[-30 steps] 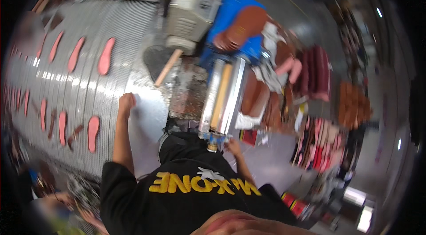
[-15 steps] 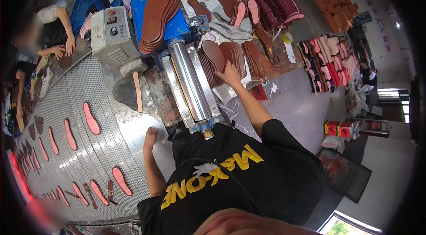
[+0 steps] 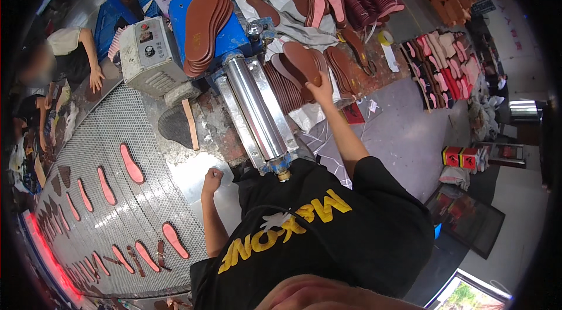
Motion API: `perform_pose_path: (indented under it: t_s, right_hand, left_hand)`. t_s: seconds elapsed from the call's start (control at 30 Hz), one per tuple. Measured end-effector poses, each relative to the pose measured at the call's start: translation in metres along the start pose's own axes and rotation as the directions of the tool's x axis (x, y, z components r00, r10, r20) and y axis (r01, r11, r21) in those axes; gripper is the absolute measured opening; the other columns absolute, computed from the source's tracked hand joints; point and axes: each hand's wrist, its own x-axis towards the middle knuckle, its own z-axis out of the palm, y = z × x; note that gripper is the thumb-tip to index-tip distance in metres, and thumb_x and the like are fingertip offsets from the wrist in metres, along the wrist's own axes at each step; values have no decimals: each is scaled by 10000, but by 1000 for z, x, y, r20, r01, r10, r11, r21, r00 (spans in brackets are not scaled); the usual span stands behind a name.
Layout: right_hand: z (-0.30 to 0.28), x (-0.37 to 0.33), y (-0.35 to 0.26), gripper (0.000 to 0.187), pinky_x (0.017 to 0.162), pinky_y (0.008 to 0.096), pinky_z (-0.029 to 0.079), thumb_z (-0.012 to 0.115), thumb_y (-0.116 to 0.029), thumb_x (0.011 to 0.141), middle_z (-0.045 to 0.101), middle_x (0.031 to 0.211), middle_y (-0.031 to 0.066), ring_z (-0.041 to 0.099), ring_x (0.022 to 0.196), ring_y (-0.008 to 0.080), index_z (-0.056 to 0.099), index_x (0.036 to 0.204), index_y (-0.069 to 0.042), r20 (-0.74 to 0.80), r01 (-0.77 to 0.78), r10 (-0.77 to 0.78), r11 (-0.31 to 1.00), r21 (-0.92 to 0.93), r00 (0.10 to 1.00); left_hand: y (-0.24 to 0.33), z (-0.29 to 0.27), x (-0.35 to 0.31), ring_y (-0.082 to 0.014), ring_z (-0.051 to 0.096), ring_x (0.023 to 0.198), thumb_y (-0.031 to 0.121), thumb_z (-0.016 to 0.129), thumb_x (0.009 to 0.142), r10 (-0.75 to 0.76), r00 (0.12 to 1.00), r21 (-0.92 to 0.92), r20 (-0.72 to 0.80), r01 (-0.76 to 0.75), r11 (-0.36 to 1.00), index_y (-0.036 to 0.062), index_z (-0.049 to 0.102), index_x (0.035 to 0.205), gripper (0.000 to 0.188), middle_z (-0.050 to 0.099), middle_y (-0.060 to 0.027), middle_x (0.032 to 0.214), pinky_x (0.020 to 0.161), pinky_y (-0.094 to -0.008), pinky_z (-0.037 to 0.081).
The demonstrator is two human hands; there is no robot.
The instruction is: Apply adhesive or primer to shoe sole components using a roller machine and place them on a conveyor belt.
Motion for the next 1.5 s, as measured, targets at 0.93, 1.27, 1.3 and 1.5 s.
perform_pose_path:
  t_s: [0.93, 1.27, 1.3, 1.5]
  right_hand:
    - [-28, -131, -18, 294, 669, 369, 486, 558, -59, 715, 625, 763, 147, 620, 714, 274, 577, 1006, -20, 711, 52, 51, 991, -123, 702]
    - [17, -161, 45, 270, 783, 414, 461, 555, -213, 748, 630, 892, 219, 593, 886, 388, 588, 928, -14, 863, 97, 124, 976, -195, 489]
    - [12, -158, 68, 270, 782, 409, 461, 557, -214, 751, 629, 901, 215, 592, 893, 381, 591, 921, -7, 859, 194, 138, 945, -263, 492]
    - [29, -144, 104, 255, 762, 398, 452, 542, -240, 805, 617, 899, 157, 577, 880, 277, 593, 891, -5, 902, 79, 197, 966, -245, 384]
  left_hand:
    - [311, -47, -102, -326, 418, 1146, 195, 799, 540, 753, 658, 723, 18, -528, 444, 56, 442, 1243, 800, 460, -129, 1230, 965, -427, 320]
    - [153, -42, -103, -211, 469, 1124, 10, 717, 651, 289, 957, -591, -25, -247, 768, 77, 337, 1345, 795, 494, -79, 1223, 929, -385, 419]
    - [142, -29, -101, -222, 463, 1146, 4, 705, 661, 330, 944, -705, -21, -248, 664, 74, 333, 1350, 786, 476, -86, 1256, 935, -395, 417]
    - [97, 14, -153, -269, 454, 1188, 70, 692, 696, 260, 934, -954, -245, -280, 110, 93, 311, 1367, 772, 455, -96, 1301, 964, -483, 387]
